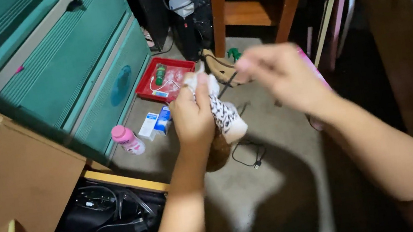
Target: The person wipes several small electronic devices and accessories with a cloth, including a hair straightener, power adapters, and cables. They pick up each item from the floor, wipe it, and place it into an open drawer.
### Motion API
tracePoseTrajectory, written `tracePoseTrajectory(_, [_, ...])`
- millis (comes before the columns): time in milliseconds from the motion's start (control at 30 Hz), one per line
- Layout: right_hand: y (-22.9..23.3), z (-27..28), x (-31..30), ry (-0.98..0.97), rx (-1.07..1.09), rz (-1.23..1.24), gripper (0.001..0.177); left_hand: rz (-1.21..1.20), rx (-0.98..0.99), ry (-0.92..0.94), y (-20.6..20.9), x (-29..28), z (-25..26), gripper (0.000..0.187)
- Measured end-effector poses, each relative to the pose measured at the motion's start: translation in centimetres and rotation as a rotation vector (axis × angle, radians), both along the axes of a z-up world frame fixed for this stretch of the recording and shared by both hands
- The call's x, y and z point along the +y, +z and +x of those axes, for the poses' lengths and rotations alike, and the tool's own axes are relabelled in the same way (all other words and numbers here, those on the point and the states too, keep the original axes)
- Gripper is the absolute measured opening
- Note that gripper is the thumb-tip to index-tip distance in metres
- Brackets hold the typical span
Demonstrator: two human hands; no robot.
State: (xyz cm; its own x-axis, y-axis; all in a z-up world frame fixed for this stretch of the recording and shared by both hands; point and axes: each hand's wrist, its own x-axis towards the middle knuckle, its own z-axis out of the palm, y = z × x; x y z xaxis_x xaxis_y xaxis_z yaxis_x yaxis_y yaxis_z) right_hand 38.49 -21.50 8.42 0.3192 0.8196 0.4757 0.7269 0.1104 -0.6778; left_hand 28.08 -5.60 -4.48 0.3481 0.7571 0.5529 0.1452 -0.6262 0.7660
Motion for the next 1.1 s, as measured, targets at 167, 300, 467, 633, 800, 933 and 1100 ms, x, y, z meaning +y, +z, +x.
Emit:
tracePoseTrajectory(167, [-1.4, 6.9, -3.1, -0.134, 0.398, 0.297, 0.02, 0.086, 0.081, -0.186, 0.6, 0.1, -3.1, 0.032])
tracePoseTrajectory(300, [-1.3, 11.1, -5.8, -0.277, 0.747, 0.488, 0.034, 0.082, 0.204, -0.226, -2.9, 0.5, -5.5, 0.035])
tracePoseTrajectory(467, [-1.9, 17.3, -9.8, -0.193, 1.247, 0.593, 0.029, 0.137, 0.274, -0.235, -6.9, 3.0, -7.8, 0.029])
tracePoseTrajectory(633, [-1.3, 16.2, -11.1, 0.088, 1.244, 0.53, 0.032, 0.069, 0.277, -0.023, -11.3, 6.6, -8.4, 0.035])
tracePoseTrajectory(800, [1.2, 6.2, -6.3, 0.322, 1.327, 0.416, 0.015, -0.618, -0.814, 0.182, -0.1, 2.1, -8.6, 0.061])
tracePoseTrajectory(933, [-2.7, 1.3, -1.6, 0.539, 1.121, 0.238, 0.017, -0.415, -0.686, -0.152, 3.8, -2.9, -6.5, 0.024])
tracePoseTrajectory(1100, [-6.2, -2.6, 3.3, 0.281, 1.082, 0.128, 0.02, -0.191, -0.177, 0.02, 7.2, -6.5, -3.8, 0.047])
